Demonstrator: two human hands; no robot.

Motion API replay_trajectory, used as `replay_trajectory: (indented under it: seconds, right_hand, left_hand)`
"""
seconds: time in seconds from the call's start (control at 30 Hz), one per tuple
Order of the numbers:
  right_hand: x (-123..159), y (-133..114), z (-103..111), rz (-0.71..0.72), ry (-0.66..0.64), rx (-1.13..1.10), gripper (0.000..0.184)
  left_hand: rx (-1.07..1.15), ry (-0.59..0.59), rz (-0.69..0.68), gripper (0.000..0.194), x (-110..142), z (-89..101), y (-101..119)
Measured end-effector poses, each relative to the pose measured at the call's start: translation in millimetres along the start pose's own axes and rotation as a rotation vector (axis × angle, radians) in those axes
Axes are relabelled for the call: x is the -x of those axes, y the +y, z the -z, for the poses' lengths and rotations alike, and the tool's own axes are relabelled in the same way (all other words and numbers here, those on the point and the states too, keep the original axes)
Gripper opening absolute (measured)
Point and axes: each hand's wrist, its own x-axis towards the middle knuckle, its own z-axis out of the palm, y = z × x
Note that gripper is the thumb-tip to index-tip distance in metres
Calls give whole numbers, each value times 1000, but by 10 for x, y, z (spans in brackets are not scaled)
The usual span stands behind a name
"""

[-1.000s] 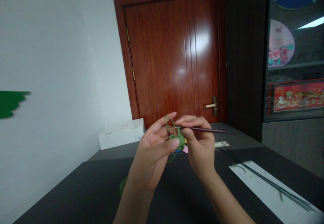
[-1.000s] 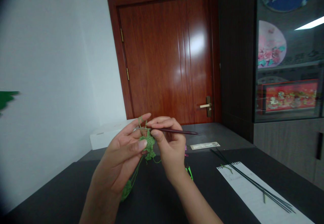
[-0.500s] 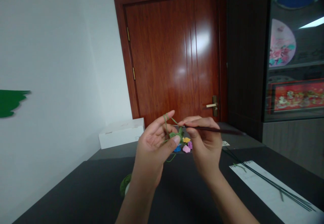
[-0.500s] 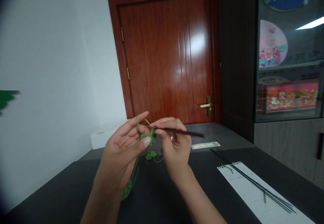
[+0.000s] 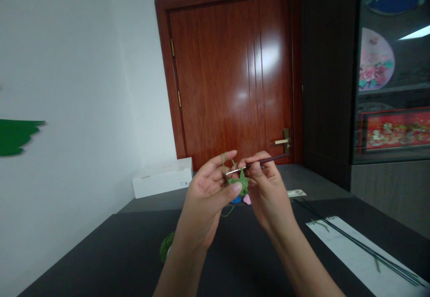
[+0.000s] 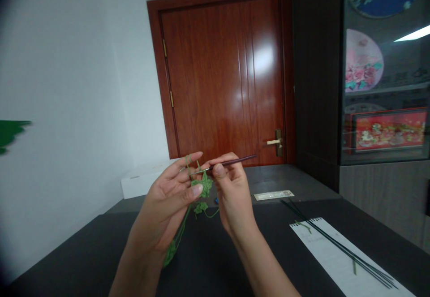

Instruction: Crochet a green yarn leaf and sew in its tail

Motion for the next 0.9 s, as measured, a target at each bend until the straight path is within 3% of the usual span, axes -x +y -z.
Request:
replay_trajectory:
  seconds: [0.27, 0.63, 0.8, 0.9]
  right_hand:
    - [-54, -41, 86, 16, -15, 41, 16]
    - [-11, -27, 16, 40, 17, 48, 14]
    - [20, -23, -40, 159, -27, 109, 6]
    - [47, -43, -65, 342, 33, 258, 4]
  left_hand:
    - [-108, 123, -73, 37, -25, 50, -58]
    - [-100, 133, -64, 42, -9, 32, -38]
    - [-76, 121, -61, 46, -9, 30, -40]
    - [-41, 122, -21, 49, 7, -2, -9]
